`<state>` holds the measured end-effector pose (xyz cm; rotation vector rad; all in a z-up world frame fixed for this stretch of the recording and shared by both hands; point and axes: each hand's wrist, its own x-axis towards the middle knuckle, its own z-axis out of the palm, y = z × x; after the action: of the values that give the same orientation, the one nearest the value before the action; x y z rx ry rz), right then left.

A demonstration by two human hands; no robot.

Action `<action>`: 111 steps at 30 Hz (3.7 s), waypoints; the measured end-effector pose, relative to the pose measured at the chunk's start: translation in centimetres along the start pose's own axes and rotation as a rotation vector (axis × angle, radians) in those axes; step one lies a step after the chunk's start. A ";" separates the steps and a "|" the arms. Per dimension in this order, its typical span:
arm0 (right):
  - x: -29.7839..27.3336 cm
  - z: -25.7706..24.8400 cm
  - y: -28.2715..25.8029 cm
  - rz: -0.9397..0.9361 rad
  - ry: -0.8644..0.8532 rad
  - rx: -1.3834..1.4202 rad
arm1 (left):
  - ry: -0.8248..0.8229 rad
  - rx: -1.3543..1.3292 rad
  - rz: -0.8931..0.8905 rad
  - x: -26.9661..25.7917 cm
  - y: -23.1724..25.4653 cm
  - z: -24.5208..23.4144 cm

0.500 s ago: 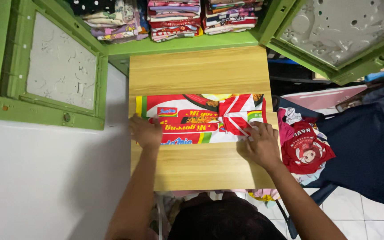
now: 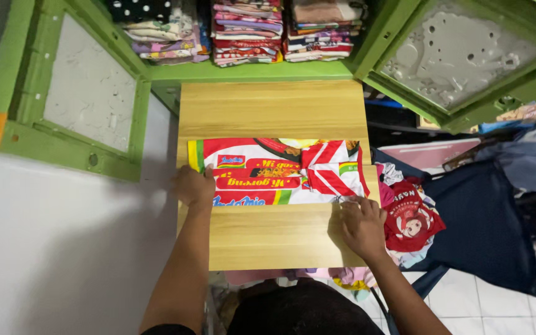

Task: The person picks up clothing items from a pile, spreads them flat on a wooden table, and folds them by hand before placing them onto a shelf in a green cabinet.

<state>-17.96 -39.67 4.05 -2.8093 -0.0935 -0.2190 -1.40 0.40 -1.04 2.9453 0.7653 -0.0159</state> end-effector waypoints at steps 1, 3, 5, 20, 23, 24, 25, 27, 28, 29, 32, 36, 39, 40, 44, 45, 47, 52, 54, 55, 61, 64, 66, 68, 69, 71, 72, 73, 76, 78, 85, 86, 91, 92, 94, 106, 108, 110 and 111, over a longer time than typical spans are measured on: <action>-0.1 0.1 -0.3 0.004 -0.023 -0.029 | -0.006 -0.061 0.010 0.2 -0.1 0.0; 0.1 0.2 -1.2 -0.040 -0.004 0.001 | -0.011 -0.133 -0.001 0.4 -0.4 -0.1; 0.4 0.4 -2.5 -0.090 0.007 0.032 | -0.033 -0.287 -0.015 0.7 -0.5 -0.3; 6.5 8.2 -20.7 -0.683 -0.126 0.328 | -0.376 -0.568 -0.058 5.4 -4.7 0.3; 8.0 10.6 -25.2 -0.648 -0.219 0.330 | -0.293 -0.706 -0.073 5.3 -4.4 1.2; 8.6 11.3 -26.5 -0.649 -0.193 0.269 | -0.292 -0.701 -0.066 5.1 -4.3 1.4; 9.0 12.0 -27.6 -0.650 -0.167 0.207 | -0.205 -0.713 -0.038 4.8 -4.1 1.7; 9.7 13.3 -28.6 -0.633 -0.084 0.195 | -0.123 -0.722 0.006 4.7 -4.0 2.7; 9.9 14.1 -28.8 -0.625 -0.009 0.180 | -0.048 -0.711 0.054 4.8 -3.9 3.5; 10.0 14.9 -28.9 -0.614 -0.005 0.178 | 0.027 -0.700 0.102 5.0 -3.8 4.4; 10.4 17.3 -28.6 -0.434 -0.130 0.062 | -0.074 -0.876 -0.024 5.7 -4.1 7.1; 10.7 17.9 -28.2 -0.539 -0.123 -0.005 | -0.126 -1.025 -0.067 6.5 -4.6 8.0; 10.7 16.4 -28.8 -0.538 -0.057 0.035 | -0.280 -1.127 -0.074 6.1 -4.3 5.0; 10.8 15.8 -29.1 -0.525 -0.039 0.086 | -0.339 -0.911 -0.064 5.7 -4.4 3.6; 11.0 14.5 -29.8 -0.502 0.080 0.172 | -0.263 -0.822 -0.075 4.3 -3.5 0.4; 11.1 14.6 -29.7 -0.464 0.097 0.199 | -0.261 -0.815 -0.063 4.3 -3.4 0.4; 10.9 15.6 -29.7 -0.411 0.118 0.232 | -0.022 -0.759 0.027 4.6 -3.3 1.1; 11.1 18.1 -29.1 -0.487 -0.079 0.049 | -0.102 -0.709 0.022 5.7 -3.8 3.1; 11.2 17.6 -28.6 -0.483 -0.021 0.127 | -0.135 -0.719 0.033 6.1 -3.7 3.4; 11.3 17.1 -28.5 -0.485 0.035 0.202 | -0.214 -0.812 0.070 6.2 -3.6 3.3; 9.6 11.7 -25.5 -0.007 0.004 0.733 | -0.482 -0.985 0.210 4.7 1.7 0.8; 8.2 10.2 -21.6 0.242 -0.025 0.998 | -0.420 -1.050 0.346 2.1 7.3 -0.5; 7.0 9.7 -18.1 0.279 0.068 1.095 | -0.291 -1.046 0.500 -0.4 12.2 -1.4; 6.0 9.3 -14.4 0.317 0.163 1.189 | -0.374 -1.015 0.457 -3.6 16.4 -2.6; 5.5 9.2 -12.5 0.441 0.208 1.321 | -0.422 -1.010 0.457 -5.2 18.3 -3.3; 4.5 9.3 -8.1 0.571 0.271 1.448 | -0.477 -1.004 0.471 -8.0 22.4 -4.0; 3.8 9.6 -5.9 0.617 0.323 1.427 | -0.589 -1.042 0.408 -9.5 24.3 -3.8; 3.2 10.0 -3.7 0.663 0.375 1.406 | -0.701 -1.077 0.343 -10.7 25.9 -3.3; 2.5 10.6 1.7 0.680 0.358 1.174 | -0.658 -1.009 0.480 -13.0 29.6 0.2; 2.2 9.9 2.7 0.774 0.336 1.186 | -0.679 -0.992 0.487 -14.0 30.8 3.0; 3.4 6.4 2.8 0.828 0.384 1.104 | -0.816 -1.071 0.450 -14.8 31.6 4.2; 3.4 6.1 3.0 0.828 0.382 1.105 | -0.816 -1.070 0.448 -14.7 31.5 3.5; 3.6 3.7 3.8 0.766 0.371 0.760 | -0.242 -0.885 1.010 -13.6 27.3 -0.5; 3.7 2.9 3.9 0.765 0.370 0.762 | -0.241 -0.884 1.009 -13.4 26.1 -1.4; 3.9 1.2 3.6 0.672 0.257 0.368 | -0.087 -0.670 1.109 -13.2 23.4 -3.0; 6.9 0.7 2.3 0.244 0.181 -0.106 | -0.152 -0.589 0.369 -11.5 15.6 1.0; 7.4 1.9 2.2 0.234 0.163 -0.060 | -0.258 -0.588 0.247 -10.5 16.0 0.5; 8.6 2.6 2.2 0.224 0.149 -0.019 | -0.363 -0.591 0.131 -9.5 16.6 -0.1; 9.4 3.0 1.8 0.324 0.017 -0.033 | -0.478 -0.544 0.139 -9.1 16.8 -0.4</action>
<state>-8.11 -40.09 2.23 -2.8014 0.3694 -0.1687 -1.17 -18.56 1.18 2.3295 0.4083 -0.4142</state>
